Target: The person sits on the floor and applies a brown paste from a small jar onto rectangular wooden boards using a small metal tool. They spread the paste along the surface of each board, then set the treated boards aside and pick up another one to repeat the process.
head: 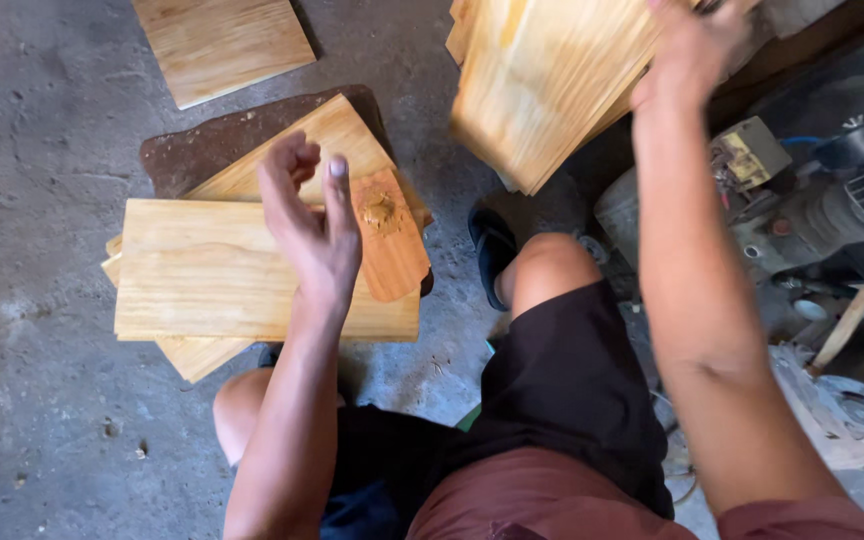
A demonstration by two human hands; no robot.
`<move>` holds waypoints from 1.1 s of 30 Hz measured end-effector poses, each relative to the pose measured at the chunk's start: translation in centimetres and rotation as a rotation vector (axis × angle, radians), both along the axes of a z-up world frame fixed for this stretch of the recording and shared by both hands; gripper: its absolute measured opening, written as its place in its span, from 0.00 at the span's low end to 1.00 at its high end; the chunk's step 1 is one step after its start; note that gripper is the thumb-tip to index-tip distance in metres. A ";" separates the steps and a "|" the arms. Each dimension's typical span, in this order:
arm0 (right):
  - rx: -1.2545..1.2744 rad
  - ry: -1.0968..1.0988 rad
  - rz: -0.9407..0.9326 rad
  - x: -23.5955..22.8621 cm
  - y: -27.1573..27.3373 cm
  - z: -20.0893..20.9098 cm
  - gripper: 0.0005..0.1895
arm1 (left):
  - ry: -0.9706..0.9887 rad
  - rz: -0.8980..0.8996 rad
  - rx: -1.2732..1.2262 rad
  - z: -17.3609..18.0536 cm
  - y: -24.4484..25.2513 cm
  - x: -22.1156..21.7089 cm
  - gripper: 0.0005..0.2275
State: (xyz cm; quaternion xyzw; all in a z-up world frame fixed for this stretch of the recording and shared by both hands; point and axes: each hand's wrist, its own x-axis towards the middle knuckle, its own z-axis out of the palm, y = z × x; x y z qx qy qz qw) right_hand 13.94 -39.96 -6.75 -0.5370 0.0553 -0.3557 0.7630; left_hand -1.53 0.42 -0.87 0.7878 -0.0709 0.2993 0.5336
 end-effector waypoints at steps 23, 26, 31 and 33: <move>0.056 0.452 0.044 -0.2 -10.7 -18.8 0.17 | 0.161 -0.047 0.227 -2.5 0.9 -0.6 0.11; -0.077 0.629 0.018 -0.1 -12.5 -18.9 0.17 | 0.156 -0.055 0.243 -2.7 0.8 -0.6 0.11; -0.296 0.671 -0.065 0.4 -15.8 -19.1 0.16 | 0.184 -0.057 0.259 -2.4 0.9 -0.8 0.11; -0.272 0.569 -0.085 0.9 -16.7 -19.5 0.16 | 0.194 -0.054 0.269 -2.3 0.9 -0.8 0.11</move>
